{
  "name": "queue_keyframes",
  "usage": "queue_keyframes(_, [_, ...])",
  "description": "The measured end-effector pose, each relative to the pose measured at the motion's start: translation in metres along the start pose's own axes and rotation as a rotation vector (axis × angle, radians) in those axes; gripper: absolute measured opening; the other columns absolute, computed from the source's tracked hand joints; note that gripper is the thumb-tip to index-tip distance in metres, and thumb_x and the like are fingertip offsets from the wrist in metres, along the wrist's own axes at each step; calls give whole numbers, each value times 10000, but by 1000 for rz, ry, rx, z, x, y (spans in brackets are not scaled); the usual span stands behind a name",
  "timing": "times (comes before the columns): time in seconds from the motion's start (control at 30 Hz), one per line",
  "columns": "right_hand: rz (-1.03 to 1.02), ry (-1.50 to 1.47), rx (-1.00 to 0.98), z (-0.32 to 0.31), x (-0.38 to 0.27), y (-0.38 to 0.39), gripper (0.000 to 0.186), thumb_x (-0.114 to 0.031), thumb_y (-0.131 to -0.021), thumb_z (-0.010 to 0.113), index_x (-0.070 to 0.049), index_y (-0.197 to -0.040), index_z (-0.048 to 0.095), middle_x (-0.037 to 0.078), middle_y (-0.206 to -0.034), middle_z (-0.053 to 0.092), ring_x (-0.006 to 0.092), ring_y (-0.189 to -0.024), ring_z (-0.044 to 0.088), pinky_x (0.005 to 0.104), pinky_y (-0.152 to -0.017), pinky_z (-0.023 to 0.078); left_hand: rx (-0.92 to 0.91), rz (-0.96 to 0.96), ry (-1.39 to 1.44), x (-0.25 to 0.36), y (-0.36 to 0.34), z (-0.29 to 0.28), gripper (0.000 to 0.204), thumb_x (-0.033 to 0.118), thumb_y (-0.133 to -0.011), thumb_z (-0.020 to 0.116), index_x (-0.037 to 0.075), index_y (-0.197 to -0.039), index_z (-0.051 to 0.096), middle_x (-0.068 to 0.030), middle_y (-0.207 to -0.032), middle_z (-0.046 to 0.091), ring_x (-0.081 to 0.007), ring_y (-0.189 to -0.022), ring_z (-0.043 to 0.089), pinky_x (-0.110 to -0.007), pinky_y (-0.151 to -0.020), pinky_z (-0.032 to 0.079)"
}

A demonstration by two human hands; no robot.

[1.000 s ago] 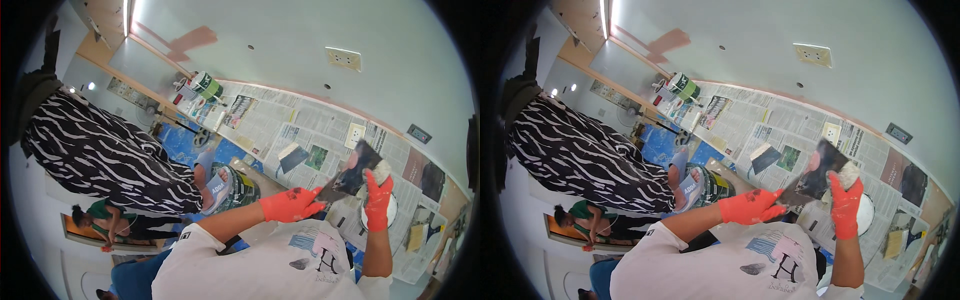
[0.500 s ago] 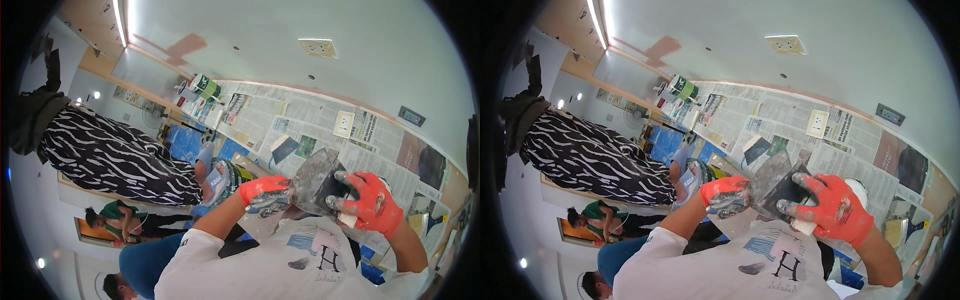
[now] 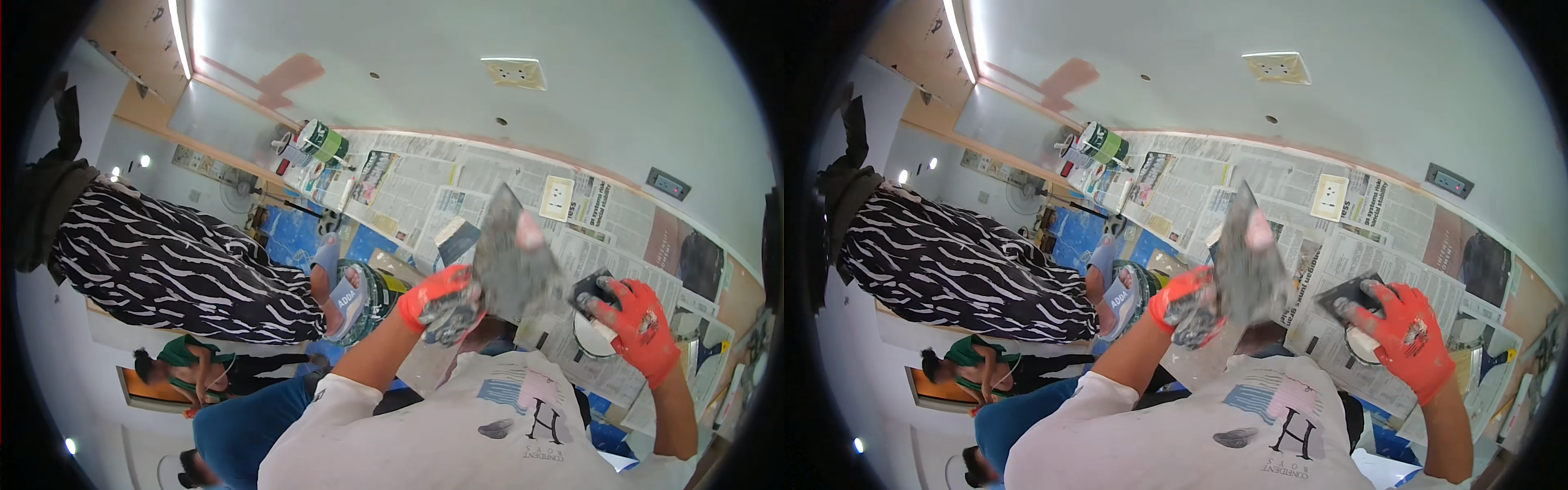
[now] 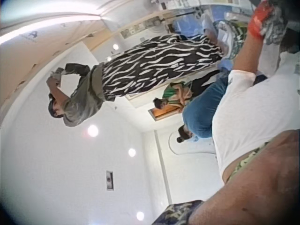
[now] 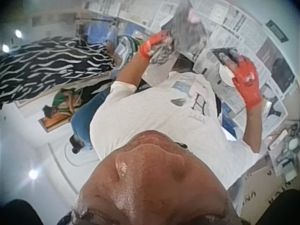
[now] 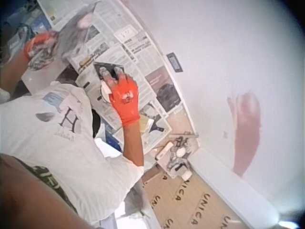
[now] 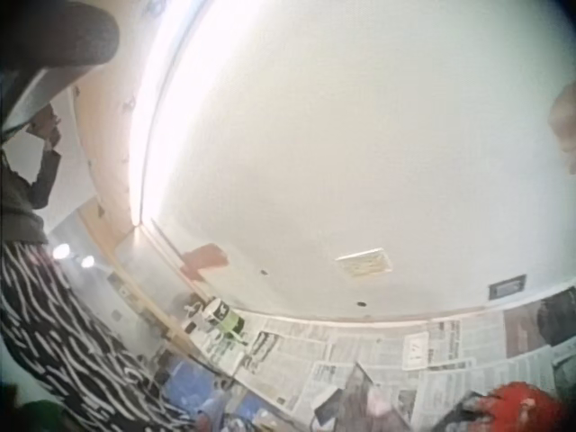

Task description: The person applies pink compound to a wall using a putty knife, smoothing it over a corner and around a wall-mounted electronic device.

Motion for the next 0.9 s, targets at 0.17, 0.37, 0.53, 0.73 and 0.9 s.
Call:
queue_keyframes(0.17, [289, -123, 577, 16, 18, 8, 480, 17, -756, 683, -66, -1223, 608, 195, -1171, 612, 382, -969, 608, 455, -793, 514, 102, 812, -1551, 41, -15, 22, 399, 211, -991, 492, -39, -1302, 504, -226, -1226, 553, -339, -1097, 556, -404, -987, 417])
queue_keyframes(0.37, [229, -76, 777, 23, -37, -56, 424, 27, -749, 697, -13, -1161, 607, 202, -1127, 621, 373, -901, 617, 437, -720, 527, 154, 746, -1500, -8, -34, -23, 503, 74, -890, 517, -53, -1372, 449, -303, -1386, 444, -441, -1232, 491, -486, -1057, 375])
queue_keyframes(0.53, [291, -16, 679, 34, -54, -99, 439, -26, -769, 709, -31, -1196, 606, 196, -1120, 617, 363, -905, 620, 421, -736, 534, 99, 767, -1583, -6, -43, -21, 581, -22, -786, 536, -96, -1356, 454, -406, -1368, 393, -437, -1041, 517, -467, -921, 425])
queue_keyframes(0.73, [339, 12, 673, 55, -76, -149, 415, -75, -822, 713, -77, -1224, 610, 198, -1152, 595, 368, -980, 625, 427, -789, 536, 97, 989, -1679, 4, -27, -49, 598, 15, -802, 541, -89, -1381, 436, -413, -1371, 393, -437, -1018, 526, -484, -936, 413])
queue_keyframes(0.9, [309, -91, 769, 57, -84, -164, 321, -28, -871, 664, 40, -1178, 601, 256, -1151, 587, 428, -1012, 598, 458, -843, 508, 36, 969, -1645, 31, -19, -60, 573, 90, -827, 549, -88, -1361, 443, -409, -1305, 446, -466, -971, 555, -503, -870, 450])
Point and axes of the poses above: each hand's wrist, its own y-axis away from the middle knuckle, its own z-axis out of the palm, x = y × z, the point moved 6 cm from there along -y, towards the middle knuckle
